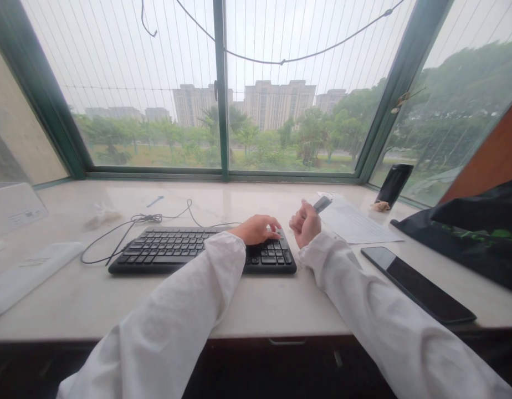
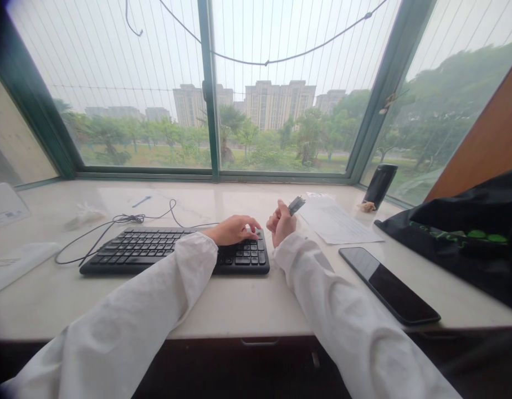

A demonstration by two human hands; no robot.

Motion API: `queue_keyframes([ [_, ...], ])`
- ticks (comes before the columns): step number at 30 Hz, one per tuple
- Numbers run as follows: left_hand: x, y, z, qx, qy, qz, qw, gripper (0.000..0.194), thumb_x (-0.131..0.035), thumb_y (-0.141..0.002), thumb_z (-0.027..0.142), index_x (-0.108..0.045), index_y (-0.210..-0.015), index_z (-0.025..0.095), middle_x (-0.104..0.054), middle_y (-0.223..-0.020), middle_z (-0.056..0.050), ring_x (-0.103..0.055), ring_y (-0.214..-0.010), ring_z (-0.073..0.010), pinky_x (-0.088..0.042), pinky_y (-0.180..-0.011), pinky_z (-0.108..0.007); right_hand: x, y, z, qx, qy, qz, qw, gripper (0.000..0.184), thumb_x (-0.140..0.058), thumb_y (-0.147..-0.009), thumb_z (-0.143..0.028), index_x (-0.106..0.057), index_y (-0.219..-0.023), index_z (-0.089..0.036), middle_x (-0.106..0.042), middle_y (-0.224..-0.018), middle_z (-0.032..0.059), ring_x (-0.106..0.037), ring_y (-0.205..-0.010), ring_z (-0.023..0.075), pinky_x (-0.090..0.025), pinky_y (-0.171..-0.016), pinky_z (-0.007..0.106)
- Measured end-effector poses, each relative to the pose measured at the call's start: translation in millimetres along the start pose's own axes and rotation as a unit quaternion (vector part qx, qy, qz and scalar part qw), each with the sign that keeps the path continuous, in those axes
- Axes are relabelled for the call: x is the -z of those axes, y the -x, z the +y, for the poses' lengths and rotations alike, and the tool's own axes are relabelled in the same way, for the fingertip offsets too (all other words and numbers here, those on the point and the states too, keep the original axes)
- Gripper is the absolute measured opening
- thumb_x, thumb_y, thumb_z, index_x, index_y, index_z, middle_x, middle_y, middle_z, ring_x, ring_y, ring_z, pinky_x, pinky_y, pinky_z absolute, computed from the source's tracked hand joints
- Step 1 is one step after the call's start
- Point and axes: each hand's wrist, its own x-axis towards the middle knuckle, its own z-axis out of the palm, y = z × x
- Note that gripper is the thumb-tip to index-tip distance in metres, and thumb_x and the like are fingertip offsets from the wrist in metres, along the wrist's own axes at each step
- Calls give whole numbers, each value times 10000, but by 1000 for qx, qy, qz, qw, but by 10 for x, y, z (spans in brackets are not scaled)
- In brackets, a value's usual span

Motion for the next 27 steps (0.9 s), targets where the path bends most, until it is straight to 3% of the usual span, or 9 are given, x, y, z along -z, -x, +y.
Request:
queue_keyframes([
  [6, 50, 34, 45, 3, 18, 4, 1000, 231, -665, -708, 366, -732, -834, 184, -691, -752, -5, -563, -671, -109, -412, -673, -205, 25, -15, 81, 8, 16, -80, 997, 556, -636, -723, -357, -157, -480, -215, -142, -351, -117, -127, -302, 25, -82, -331, 215],
  [15, 89, 42, 34, 51, 42, 7, 998, 248, -691, -658, 395, -755, -789, 193, -700, -702, -18, -585, -664, -131, -424, -660, -219, -5, -60, 196, -22, 61, -121, 990, 531, -633, -731, -368, -188, -482, -219, -169, -352, -116, -139, -305, 29, -98, -326, 213],
  [22, 51, 31, -35, 45, 65, 21, 997, 284, -697, -636, 416, -756, -778, 177, -678, -641, -18, -568, -631, -127, -408, -622, -221, -51, -60, 184, -65, 141, -177, 972, 496, -648, -720, -388, -260, -460, -221, -226, -343, -105, -191, -292, 33, -127, -306, 206],
  [27, 42, 35, -67, 48, 86, 13, 995, 320, -689, -641, 434, -754, -800, 164, -664, -619, -10, -542, -596, -112, -389, -582, -209, -66, -52, 190, -63, 150, -169, 972, 503, -630, -727, -403, -249, -454, -221, -223, -332, -103, -183, -289, 33, -133, -296, 204],
])
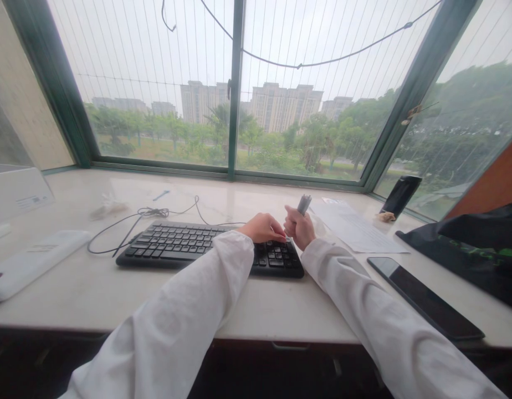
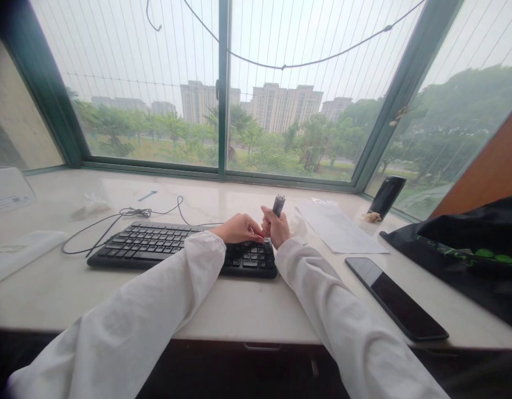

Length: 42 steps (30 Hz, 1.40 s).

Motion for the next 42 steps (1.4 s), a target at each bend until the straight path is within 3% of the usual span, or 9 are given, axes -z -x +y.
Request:
queue_keyframes([
  [8, -37, -21, -75, -36, 9, 3, 999, 286, -683, -647, 402, -752, -778, 156, -642, -600, 12, -537, -602, -98, -373, -576, -189, -141, 62, -5, 49, 164, 8, 985, 479, -624, -729, -388, -352, -387, -190, -307, -325, -68, -288, -312, 40, -214, -314, 202],
  [14, -27, 5, -63, -13, 42, -2, 999, 342, -677, -653, 429, -751, -830, 147, -677, -653, -15, -546, -618, -110, -380, -568, -198, -99, -29, -62, -34, 21, 58, 998, 451, -607, -729, -373, -255, -489, -225, -191, -337, -119, -151, -296, 33, -105, -285, 201],
  [22, 3, 18, -27, 2, 56, -13, 998, 385, -694, -636, 443, -749, -874, 145, -697, -697, -36, -541, -627, -111, -389, -584, -204, 172, -163, -69, -110, -119, 111, 980, 384, -549, -761, -297, -226, -564, -226, -156, -348, -134, -85, -322, 45, -75, -282, 186],
  [25, 0, 16, -31, 0, 54, -10, 999, 379, -691, -641, 443, -749, -872, 148, -692, -693, -33, -527, -615, -105, -382, -574, -203, 162, -133, -47, -95, -104, 95, 985, 416, -571, -749, -326, -217, -555, -227, -156, -350, -134, -92, -318, 41, -73, -281, 190],
  [29, -12, 14, -47, 3, 46, -6, 999, 362, -687, -645, 441, -750, -845, 146, -665, -649, -17, -511, -588, -96, -368, -551, -200, 44, -14, 15, -9, -6, 6, 1000, 470, -633, -719, -394, -253, -504, -222, -218, -345, -117, -165, -299, 30, -105, -288, 196],
  [32, -26, 14, -52, 7, 40, -4, 999, 347, -689, -641, 441, -749, -810, 143, -636, -610, -3, -502, -570, -89, -361, -540, -196, -23, 58, 66, 44, 48, -25, 998, 446, -650, -716, -403, -318, -489, -210, -280, -349, -100, -225, -298, 32, -134, -298, 197],
  [36, -43, 20, -45, 11, 41, 1, 999, 351, -682, -650, 444, -748, -829, 149, -638, -612, -3, -500, -566, -87, -370, -553, -197, -44, 63, 61, 51, 3, 11, 999, 452, -648, -713, -385, -296, -487, -214, -243, -349, -110, -190, -295, 29, -114, -293, 197],
  [42, -39, 27, -28, 17, 46, 0, 999, 382, -682, -646, 463, -749, -856, 151, -649, -625, -11, -510, -579, -95, -381, -561, -200, 28, -13, -32, -34, -113, 84, 989, 465, -595, -728, -361, -195, -535, -222, -150, -349, -127, -93, -313, 40, -62, -285, 201],
])
